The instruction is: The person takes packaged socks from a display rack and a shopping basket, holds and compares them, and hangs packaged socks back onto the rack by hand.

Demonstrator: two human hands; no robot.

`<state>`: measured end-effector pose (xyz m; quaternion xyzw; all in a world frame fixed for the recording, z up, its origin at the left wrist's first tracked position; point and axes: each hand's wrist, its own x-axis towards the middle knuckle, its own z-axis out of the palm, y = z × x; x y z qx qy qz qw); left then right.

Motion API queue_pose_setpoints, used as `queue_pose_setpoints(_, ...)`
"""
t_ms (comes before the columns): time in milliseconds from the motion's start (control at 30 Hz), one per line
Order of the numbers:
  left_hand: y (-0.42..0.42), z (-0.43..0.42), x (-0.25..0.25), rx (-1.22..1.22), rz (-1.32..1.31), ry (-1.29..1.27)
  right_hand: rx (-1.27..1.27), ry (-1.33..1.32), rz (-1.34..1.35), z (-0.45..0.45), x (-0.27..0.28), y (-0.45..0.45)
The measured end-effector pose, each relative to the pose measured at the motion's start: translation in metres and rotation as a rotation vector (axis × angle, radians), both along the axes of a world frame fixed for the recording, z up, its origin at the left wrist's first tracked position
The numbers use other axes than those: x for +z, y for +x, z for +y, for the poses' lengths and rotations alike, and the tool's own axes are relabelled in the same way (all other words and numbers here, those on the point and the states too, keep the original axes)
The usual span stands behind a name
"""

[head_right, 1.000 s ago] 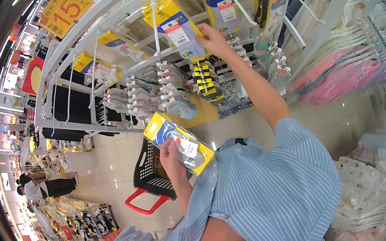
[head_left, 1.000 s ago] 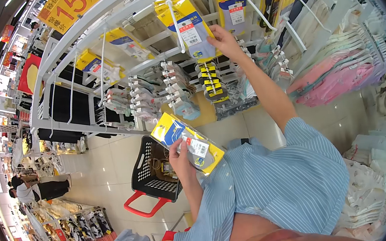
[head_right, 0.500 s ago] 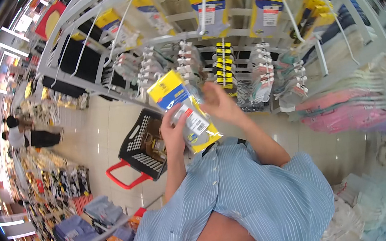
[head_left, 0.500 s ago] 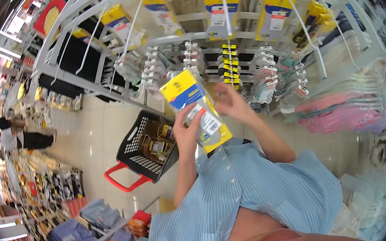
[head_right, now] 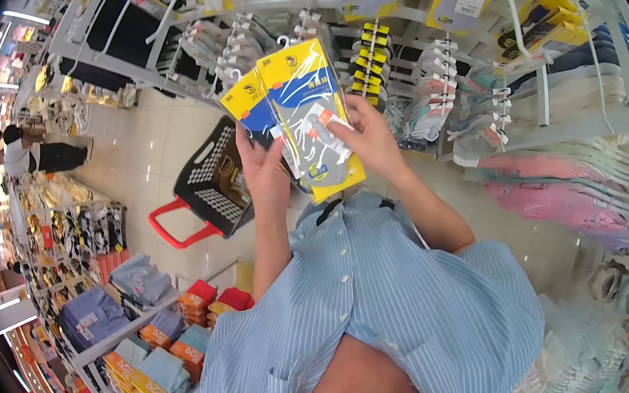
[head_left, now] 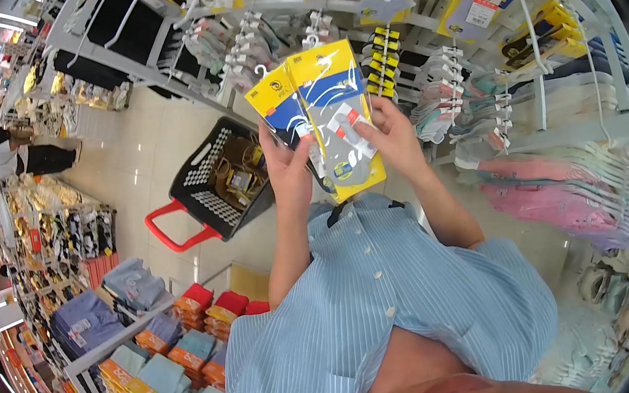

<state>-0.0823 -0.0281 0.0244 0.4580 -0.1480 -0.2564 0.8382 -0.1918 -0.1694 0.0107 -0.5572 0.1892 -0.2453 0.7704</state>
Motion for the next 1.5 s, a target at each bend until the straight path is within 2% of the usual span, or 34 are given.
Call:
queue_pose_setpoints(100, 0.006, 0.013, -0.010, 0.048, 0.059, -0.010, -0.043, 0.024, -0.013, -0.001, -0.002, 0.001)
queue_pose_setpoints(233, 0.012, 0.025, -0.021, 0.121, 0.067, 0.049, 0.028, 0.106, -0.018, 0.000, 0.003, 0.006)
queue_pose_setpoints(333, 0.020, 0.023, -0.018, 0.087, 0.019, 0.075, 0.016, 0.357, -0.057, 0.002, -0.003, 0.015)
queue_pose_setpoints(467, 0.038, 0.030, -0.023, 0.056, 0.010, 0.032, -0.034, 0.152, -0.011, 0.010, -0.003, 0.036)
queue_pose_setpoints(600, 0.070, 0.044, -0.009, 0.024, 0.069, -0.020, -0.058, 0.080, 0.002, 0.025, 0.002, 0.067)
queue_pose_setpoints(733, 0.114, 0.057, -0.012, -0.010, 0.141, -0.066, -0.046, 0.053, -0.001, 0.043, 0.010, 0.104)
queue_pose_setpoints(1067, 0.207, 0.079, -0.010, -0.122, 0.107, -0.090, -0.101, -0.010, 0.016, 0.080, 0.015, 0.184)
queue_pose_setpoints(1233, 0.227, 0.080, -0.014, -0.188, 0.076, -0.076, -0.181, -0.070, 0.025, 0.092, 0.009, 0.202)
queue_pose_setpoints(1500, 0.245, 0.077, -0.020, -0.313, 0.081, -0.009, -0.313, -0.012, 0.028, 0.111, 0.012, 0.207)
